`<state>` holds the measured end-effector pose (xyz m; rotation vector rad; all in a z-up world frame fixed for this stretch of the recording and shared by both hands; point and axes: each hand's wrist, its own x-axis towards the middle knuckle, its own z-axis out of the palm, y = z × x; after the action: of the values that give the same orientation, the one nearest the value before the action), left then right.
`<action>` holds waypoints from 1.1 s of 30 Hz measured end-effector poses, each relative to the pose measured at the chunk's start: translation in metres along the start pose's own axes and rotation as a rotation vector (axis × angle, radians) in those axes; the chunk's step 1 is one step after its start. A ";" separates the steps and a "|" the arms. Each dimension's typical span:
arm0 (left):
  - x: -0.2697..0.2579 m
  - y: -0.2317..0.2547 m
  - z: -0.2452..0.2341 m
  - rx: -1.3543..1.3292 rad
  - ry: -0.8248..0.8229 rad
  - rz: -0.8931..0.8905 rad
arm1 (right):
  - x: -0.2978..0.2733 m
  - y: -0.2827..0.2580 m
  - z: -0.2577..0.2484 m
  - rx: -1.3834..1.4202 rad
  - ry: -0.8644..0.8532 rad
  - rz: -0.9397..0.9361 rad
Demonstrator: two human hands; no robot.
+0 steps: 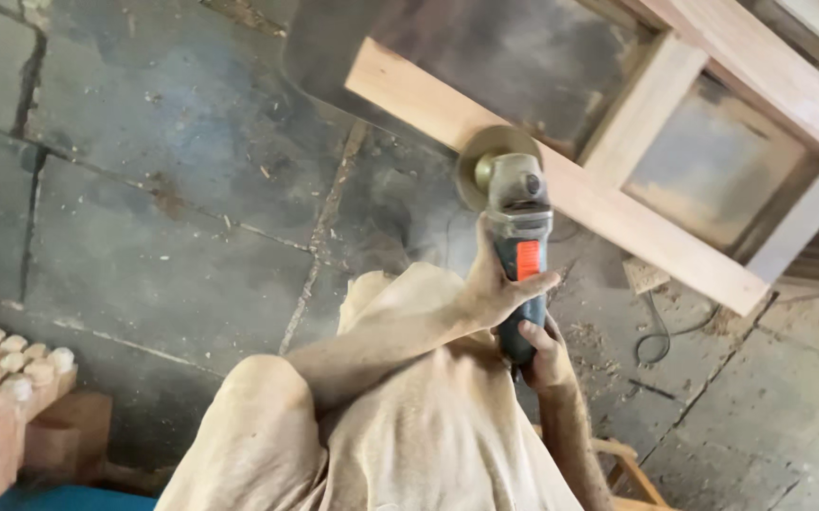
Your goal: The person uses an angle grinder with a sanding disc to smooth the surface of a wooden frame resting on a metal table. They move the tool along the edges and flat surfaces of the frame, generating wood dust.
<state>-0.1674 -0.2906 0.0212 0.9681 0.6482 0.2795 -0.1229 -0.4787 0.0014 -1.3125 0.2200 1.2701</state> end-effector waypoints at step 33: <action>0.058 0.093 -0.112 -0.225 0.278 0.062 | 0.115 -0.085 0.157 -0.208 -0.338 0.125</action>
<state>-0.1864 -0.1354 0.0322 0.7395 0.8219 0.5375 -0.0938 -0.2694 0.0190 -1.2481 -0.0717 1.6331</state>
